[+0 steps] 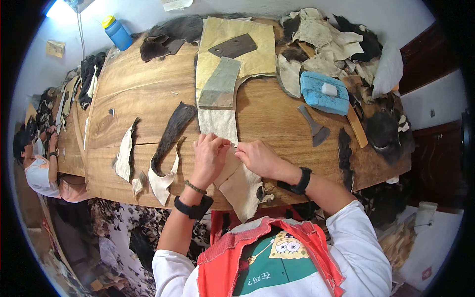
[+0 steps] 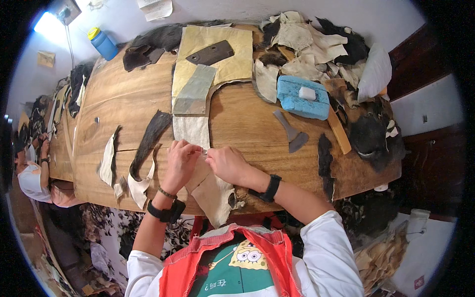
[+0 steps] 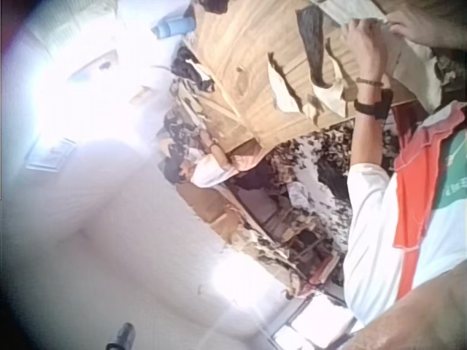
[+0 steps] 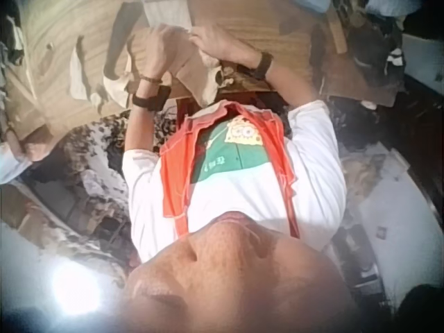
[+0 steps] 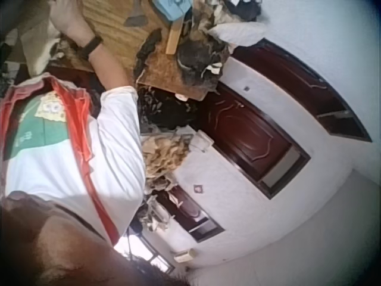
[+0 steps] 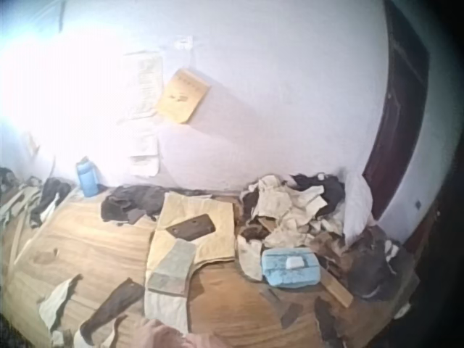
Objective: Manually sewing together pieces of leather and fur using a needle and thread at a workshop table.
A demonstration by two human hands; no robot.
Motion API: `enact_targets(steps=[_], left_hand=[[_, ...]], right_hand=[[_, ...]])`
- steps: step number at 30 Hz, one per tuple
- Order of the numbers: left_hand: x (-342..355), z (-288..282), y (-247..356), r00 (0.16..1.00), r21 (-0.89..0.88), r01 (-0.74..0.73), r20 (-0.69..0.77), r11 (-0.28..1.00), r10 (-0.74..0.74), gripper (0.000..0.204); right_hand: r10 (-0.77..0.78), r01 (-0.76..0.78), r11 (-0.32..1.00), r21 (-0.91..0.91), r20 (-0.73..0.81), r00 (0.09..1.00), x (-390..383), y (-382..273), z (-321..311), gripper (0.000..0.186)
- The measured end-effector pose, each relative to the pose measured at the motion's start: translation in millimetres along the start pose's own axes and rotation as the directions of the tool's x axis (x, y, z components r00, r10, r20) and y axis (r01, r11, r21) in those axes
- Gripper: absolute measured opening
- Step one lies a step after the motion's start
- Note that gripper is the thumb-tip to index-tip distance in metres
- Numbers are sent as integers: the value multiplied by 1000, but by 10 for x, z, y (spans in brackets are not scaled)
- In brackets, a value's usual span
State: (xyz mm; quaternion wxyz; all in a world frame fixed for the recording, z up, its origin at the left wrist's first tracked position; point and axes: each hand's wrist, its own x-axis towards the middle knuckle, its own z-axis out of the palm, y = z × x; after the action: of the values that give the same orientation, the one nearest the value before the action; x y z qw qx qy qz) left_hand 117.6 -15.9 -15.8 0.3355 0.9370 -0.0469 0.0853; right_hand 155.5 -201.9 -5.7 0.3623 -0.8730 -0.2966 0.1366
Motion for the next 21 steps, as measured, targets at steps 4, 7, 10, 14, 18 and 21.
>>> enact_targets(steps=[4,7,10,14,18,21], left_hand=[[84,58,-19,998,-1,23,63,1000,-23,5],[74,65,-17,998,-40,48,51,998,-46,2],[-15,2,-38,999,-118,-30,17,993,32,12],[-170,-86,-48,996,-312,-73,33,947,87,29],[-131,-21,-17,998,-189,-3,-62,982,-9,19],[-50,23,-8,1000,-52,-5,-5,999,4,11]], right_hand=[[-75,73,991,-116,-13,997,-251,-175,-90,21],[-217,282,952,-118,389,895,-358,-264,-178,21],[-263,288,953,-94,215,940,-189,-222,-214,19],[74,-162,847,506,190,979,131,-50,-199,19],[179,-286,870,402,283,942,115,33,-99,20],[58,-78,978,193,109,992,31,7,-10,20]])
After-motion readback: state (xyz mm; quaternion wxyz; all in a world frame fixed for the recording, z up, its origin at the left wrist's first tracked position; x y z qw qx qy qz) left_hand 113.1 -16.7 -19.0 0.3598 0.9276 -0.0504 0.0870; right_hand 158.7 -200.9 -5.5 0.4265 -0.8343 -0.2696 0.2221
